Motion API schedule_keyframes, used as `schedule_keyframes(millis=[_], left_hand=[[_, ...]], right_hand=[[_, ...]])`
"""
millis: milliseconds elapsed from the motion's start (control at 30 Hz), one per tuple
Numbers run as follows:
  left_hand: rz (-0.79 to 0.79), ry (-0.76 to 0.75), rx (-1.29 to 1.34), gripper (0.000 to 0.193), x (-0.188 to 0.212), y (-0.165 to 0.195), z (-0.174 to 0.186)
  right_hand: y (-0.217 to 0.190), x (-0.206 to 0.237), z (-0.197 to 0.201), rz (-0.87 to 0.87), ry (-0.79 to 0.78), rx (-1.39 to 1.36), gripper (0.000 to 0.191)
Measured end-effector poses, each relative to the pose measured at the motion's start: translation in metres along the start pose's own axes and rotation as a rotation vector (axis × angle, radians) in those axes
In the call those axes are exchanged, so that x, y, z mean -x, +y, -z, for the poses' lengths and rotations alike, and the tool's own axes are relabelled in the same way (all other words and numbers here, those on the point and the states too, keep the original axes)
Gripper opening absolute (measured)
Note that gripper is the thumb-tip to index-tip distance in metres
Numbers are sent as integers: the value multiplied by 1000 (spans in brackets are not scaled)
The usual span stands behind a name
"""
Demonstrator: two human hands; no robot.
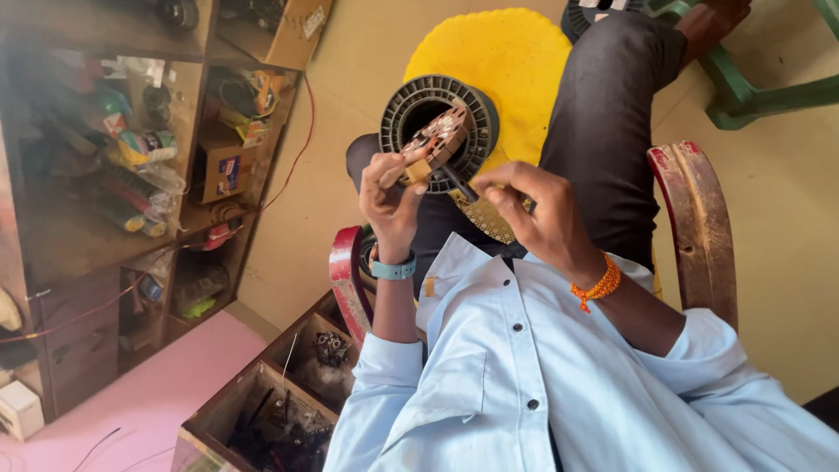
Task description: The person sits in a chair holding an electric motor armature on their lap and inserts copper coil pieces into the armature slots one at a time, pressing each into place by hand. They occasionally pick up a small tool to trim or adjust a piece and continue fitting components around the armature.
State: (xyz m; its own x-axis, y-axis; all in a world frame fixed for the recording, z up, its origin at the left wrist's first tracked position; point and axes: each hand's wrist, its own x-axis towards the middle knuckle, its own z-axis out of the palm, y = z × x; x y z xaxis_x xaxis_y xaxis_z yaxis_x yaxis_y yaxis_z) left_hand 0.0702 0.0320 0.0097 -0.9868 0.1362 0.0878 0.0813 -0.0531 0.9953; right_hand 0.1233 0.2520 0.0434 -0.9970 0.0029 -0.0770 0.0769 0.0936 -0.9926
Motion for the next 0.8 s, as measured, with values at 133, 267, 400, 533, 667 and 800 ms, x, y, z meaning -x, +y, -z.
schedule_keyframes(millis=[133,267,400,533,667,800], left_hand=[[-97,-63,-139,34,-1,-4,7],[-208,-39,-286,35,0,-9,8],[-274,12,-424,43,4,-15,6],[-308,35,-347,63,7,-19,11],[-366,-22,-319,67,6,-21,21],[-350,-80,-302,70,6,-24,32]], right_hand=[[-10,-24,-10,150,-1,-13,18],[-14,-43,-14,205,-67,23,22],[-19,-49,-18,201,-158,103,38],[-26,-48,-24,434,-203,295,45],[-26,-44,-27,307,-247,282,38],[-18,-35,-26,249,-197,292,27]])
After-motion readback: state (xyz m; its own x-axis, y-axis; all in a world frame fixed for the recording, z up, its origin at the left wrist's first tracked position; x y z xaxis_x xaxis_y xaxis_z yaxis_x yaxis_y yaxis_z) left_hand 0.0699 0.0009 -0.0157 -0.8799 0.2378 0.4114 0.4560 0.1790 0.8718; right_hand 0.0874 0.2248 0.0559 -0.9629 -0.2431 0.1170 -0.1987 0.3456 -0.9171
